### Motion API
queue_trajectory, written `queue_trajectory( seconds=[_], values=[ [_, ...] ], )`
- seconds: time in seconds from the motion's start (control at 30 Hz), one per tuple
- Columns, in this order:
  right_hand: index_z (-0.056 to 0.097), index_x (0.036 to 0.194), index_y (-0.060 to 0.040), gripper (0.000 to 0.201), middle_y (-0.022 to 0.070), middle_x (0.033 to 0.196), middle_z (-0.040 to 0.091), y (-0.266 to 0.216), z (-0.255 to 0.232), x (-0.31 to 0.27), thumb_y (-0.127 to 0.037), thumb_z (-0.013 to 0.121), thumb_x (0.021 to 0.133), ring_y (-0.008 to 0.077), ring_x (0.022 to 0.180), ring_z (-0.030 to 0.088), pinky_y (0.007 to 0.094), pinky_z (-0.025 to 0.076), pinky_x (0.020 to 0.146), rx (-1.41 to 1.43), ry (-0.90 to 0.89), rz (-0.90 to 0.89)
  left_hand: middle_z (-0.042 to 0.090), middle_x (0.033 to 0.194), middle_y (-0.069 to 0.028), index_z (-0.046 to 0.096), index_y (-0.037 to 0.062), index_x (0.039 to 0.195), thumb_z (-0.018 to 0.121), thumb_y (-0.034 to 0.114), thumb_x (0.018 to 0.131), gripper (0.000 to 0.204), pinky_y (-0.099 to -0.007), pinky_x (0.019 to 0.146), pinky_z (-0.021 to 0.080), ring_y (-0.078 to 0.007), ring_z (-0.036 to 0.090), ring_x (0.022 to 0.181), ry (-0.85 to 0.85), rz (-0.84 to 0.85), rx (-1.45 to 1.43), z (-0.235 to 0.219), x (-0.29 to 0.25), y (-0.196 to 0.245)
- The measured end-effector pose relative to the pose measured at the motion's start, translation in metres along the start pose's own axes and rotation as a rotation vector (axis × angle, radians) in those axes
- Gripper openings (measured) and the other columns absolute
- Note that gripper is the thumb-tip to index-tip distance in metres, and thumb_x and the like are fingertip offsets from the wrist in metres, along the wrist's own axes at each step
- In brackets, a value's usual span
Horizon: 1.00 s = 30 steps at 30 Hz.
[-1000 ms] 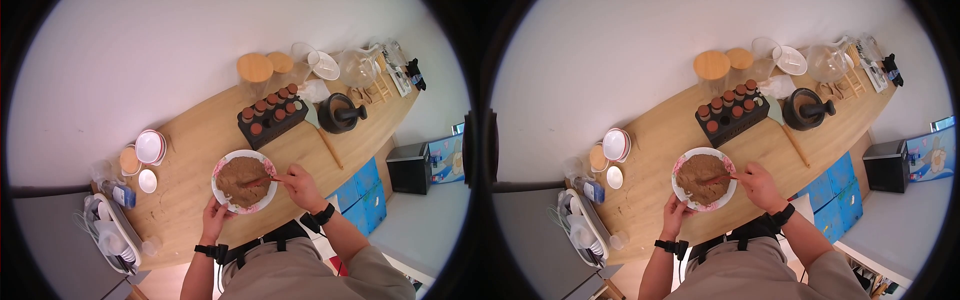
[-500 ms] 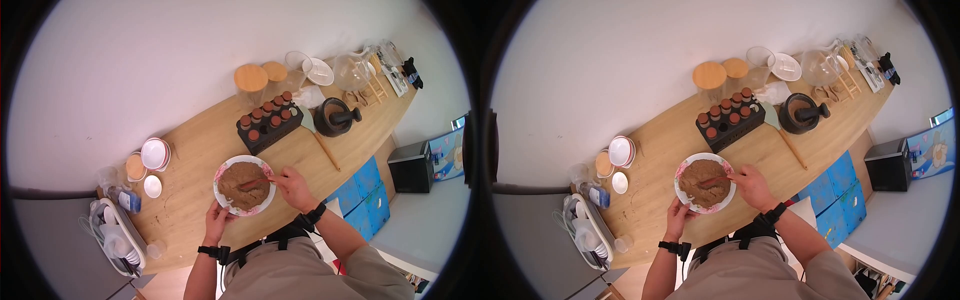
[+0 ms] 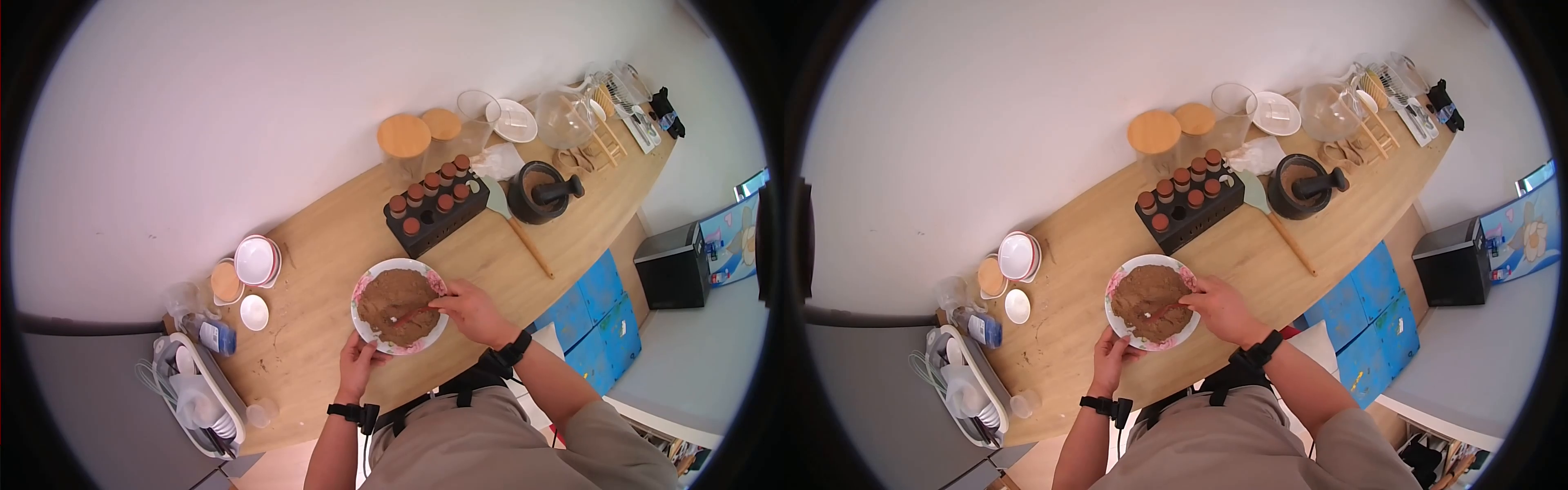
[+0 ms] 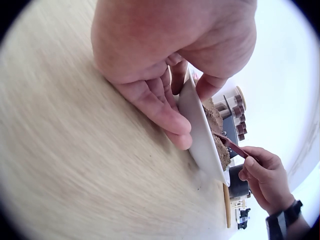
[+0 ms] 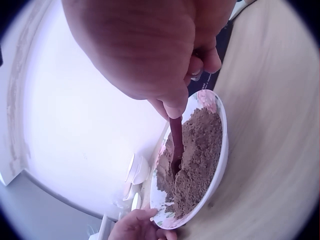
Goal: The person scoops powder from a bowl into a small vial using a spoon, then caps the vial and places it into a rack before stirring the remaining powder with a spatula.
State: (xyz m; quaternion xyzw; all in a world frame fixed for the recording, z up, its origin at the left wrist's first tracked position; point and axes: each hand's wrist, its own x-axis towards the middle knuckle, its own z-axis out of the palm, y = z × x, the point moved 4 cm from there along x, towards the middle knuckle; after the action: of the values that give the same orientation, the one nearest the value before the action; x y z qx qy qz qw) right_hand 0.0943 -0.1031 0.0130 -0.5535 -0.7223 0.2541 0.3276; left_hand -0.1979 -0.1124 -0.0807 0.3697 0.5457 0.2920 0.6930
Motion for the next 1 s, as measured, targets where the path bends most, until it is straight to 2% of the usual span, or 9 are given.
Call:
queue_trajectory(
  seconds=[0.07,0.13,0.3,0.37,0.53,0.63,1.0],
  values=[
    [0.08,0.115,-0.0103,0.026,0.0122,0.098,0.064,-0.001,-0.006,-0.003,-0.003,0.076,0.09,0.034,0.097,0.065,0.0438,0.054,0.081,0.034,0.001,0.017,0.075,0.109,-0.0084,0.057,0.0055,0.15,0.057,0.011,0.108,0.043,-0.028,0.068,0.061,-0.0219,0.08,0.083,0.001,0.006,0.002,0.001,0.001,-0.001],
    [0.081,0.114,-0.0106,0.025,0.0116,0.096,0.063,0.002,-0.011,-0.004,-0.003,0.077,0.09,0.0339,0.094,0.065,0.0441,0.053,0.078,0.067,0.022,0.135,0.075,0.109,-0.0084,0.057,0.0054,0.15,0.057,0.011,0.108,0.042,-0.0281,0.068,0.061,-0.0219,0.08,0.083,-0.002,0.001,-0.003,0.002,0.0,0.0],
    [0.081,0.115,-0.0122,0.026,0.0108,0.092,0.059,0.011,-0.005,-0.001,-0.003,0.077,0.091,0.0329,0.089,0.063,0.0431,0.052,0.076,-0.006,0.054,0.139,0.075,0.109,-0.0086,0.057,0.0051,0.15,0.057,0.011,0.108,0.042,-0.0281,0.068,0.062,-0.0221,0.08,0.083,-0.012,-0.002,0.009,0.001,0.001,0.002],
    [0.081,0.115,-0.0128,0.026,0.0107,0.09,0.058,0.016,-0.005,-0.005,-0.003,0.077,0.092,0.0326,0.087,0.062,0.0428,0.051,0.075,0.003,0.042,0.117,0.074,0.1,-0.0082,0.058,0.004,0.149,0.059,0.01,0.109,0.041,-0.0285,0.067,0.061,-0.023,0.08,0.083,-0.004,-0.006,-0.024,0.001,0.001,0.002],
    [0.082,0.115,-0.0134,0.026,0.0096,0.09,0.057,0.02,-0.012,-0.003,-0.003,0.077,0.092,0.0314,0.087,0.06,0.0425,0.05,0.075,0.078,0.09,0.226,0.074,0.1,-0.0083,0.058,0.0038,0.149,0.059,0.01,0.109,0.04,-0.0281,0.067,0.061,-0.0234,0.08,0.083,0.007,-0.023,-0.03,0.002,0.0,0.003],
    [0.082,0.115,-0.0129,0.027,0.0095,0.091,0.057,0.02,-0.009,0.0,-0.001,0.076,0.091,0.0311,0.088,0.06,0.0421,0.05,0.076,0.038,0.099,0.148,0.074,0.1,-0.0084,0.058,0.0037,0.149,0.058,0.009,0.109,0.041,-0.0279,0.066,0.061,-0.0236,0.08,0.083,0.01,-0.033,-0.03,0.0,0.001,0.002],
    [0.082,0.114,-0.011,0.029,0.0101,0.091,0.058,0.025,0.001,0.003,0.002,0.075,0.088,0.032,0.09,0.061,0.0422,0.051,0.077,0.04,0.076,0.141,0.074,0.103,-0.0085,0.058,0.0041,0.149,0.059,0.009,0.109,0.04,-0.0278,0.066,0.061,-0.0237,0.08,0.083,0.006,-0.045,-0.02,0.0,0.0,0.002]
  ],
)
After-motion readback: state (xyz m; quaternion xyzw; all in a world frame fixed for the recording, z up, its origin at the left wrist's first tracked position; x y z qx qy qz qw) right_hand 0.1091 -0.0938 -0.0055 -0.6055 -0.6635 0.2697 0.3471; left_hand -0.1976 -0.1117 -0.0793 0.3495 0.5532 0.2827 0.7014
